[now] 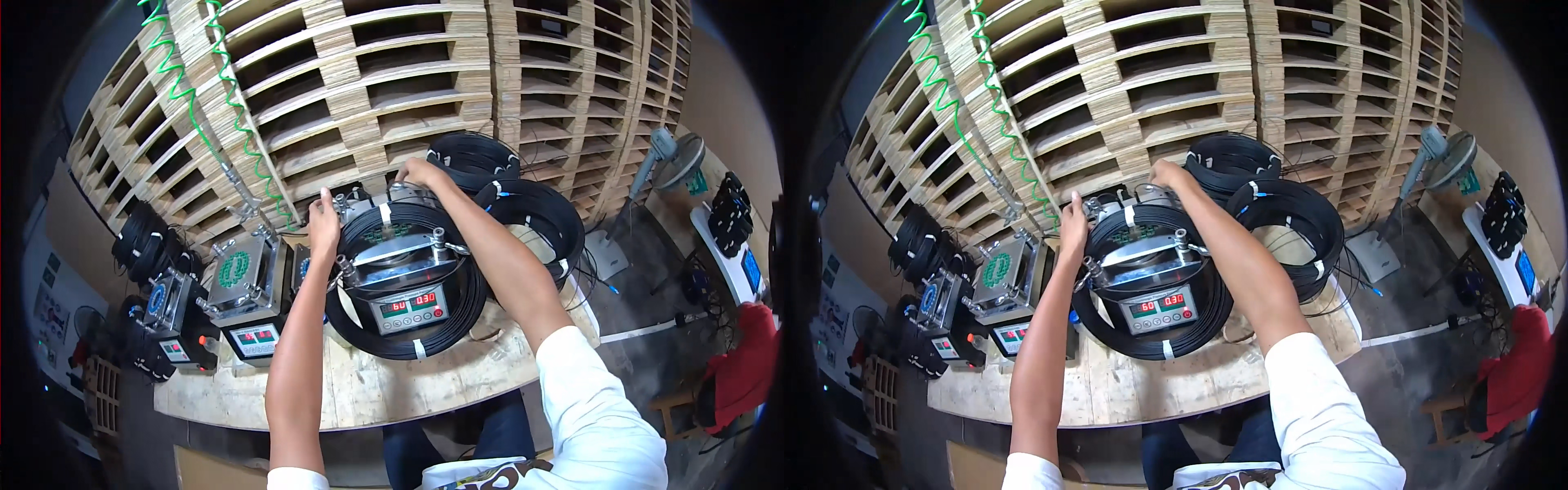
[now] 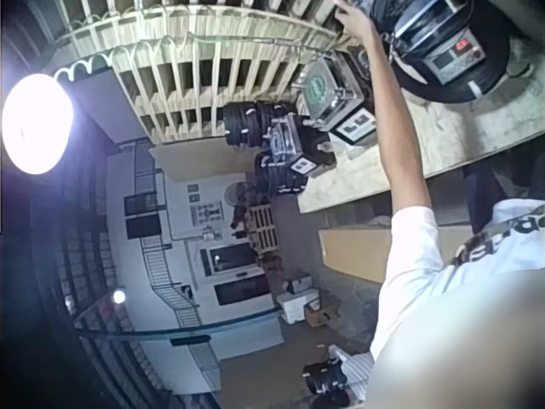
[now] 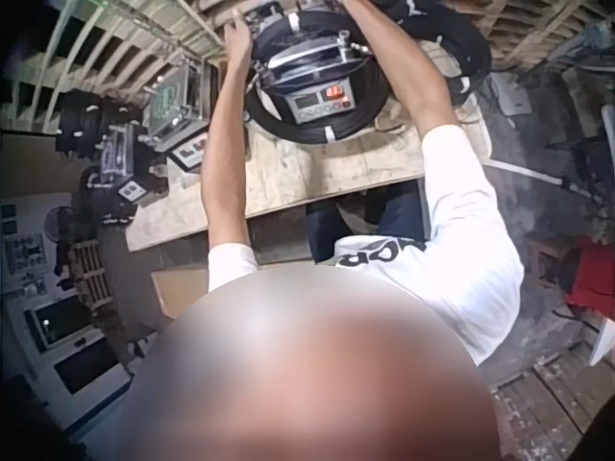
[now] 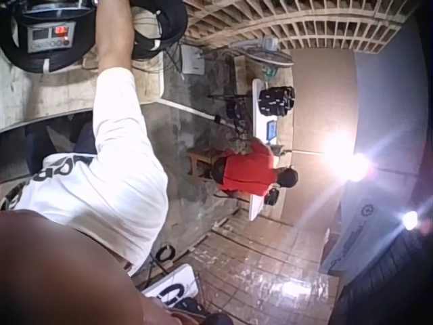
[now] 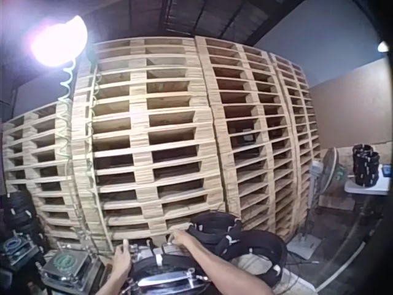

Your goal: Terminating and polishing the ends of fiber optic cables using specialized factory machinery and clamping fixtures.

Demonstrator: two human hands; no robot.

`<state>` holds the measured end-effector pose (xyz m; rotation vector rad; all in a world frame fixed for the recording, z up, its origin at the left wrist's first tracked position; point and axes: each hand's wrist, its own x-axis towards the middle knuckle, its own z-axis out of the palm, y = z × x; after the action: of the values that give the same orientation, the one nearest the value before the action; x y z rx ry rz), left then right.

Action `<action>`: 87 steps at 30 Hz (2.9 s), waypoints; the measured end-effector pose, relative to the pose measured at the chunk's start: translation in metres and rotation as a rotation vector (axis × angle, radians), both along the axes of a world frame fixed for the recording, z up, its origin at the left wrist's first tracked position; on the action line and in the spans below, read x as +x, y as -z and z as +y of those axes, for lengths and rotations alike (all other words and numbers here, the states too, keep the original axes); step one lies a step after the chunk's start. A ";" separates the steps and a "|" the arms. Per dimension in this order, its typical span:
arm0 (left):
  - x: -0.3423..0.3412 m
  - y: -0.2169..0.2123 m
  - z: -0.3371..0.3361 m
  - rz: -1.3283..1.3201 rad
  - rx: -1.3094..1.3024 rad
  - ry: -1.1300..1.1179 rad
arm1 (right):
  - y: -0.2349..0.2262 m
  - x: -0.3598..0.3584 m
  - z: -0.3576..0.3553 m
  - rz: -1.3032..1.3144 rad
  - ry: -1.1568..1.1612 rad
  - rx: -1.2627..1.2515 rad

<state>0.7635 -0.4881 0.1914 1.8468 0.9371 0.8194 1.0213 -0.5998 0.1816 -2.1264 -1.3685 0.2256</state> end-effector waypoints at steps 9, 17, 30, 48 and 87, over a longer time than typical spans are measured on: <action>0.001 0.008 0.063 -0.258 -0.754 0.173 | -0.008 -0.011 -0.061 0.059 0.091 0.467; 0.055 0.056 0.122 -0.333 -0.776 0.320 | 0.028 -0.104 -0.091 0.215 0.285 0.554; 0.083 0.072 0.096 -0.590 -0.764 0.277 | 0.007 -0.120 -0.113 0.145 0.358 0.425; 0.056 0.072 0.131 0.001 -0.050 0.357 | 0.003 -0.139 -0.094 0.168 0.306 0.453; -0.137 0.016 -0.102 -0.066 0.755 0.304 | 0.005 -0.123 -0.117 0.115 0.412 0.448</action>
<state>0.6263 -0.5901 0.1753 2.4978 0.2838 1.1222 0.8979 -0.7171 0.1770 -1.9209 -0.7961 -0.1151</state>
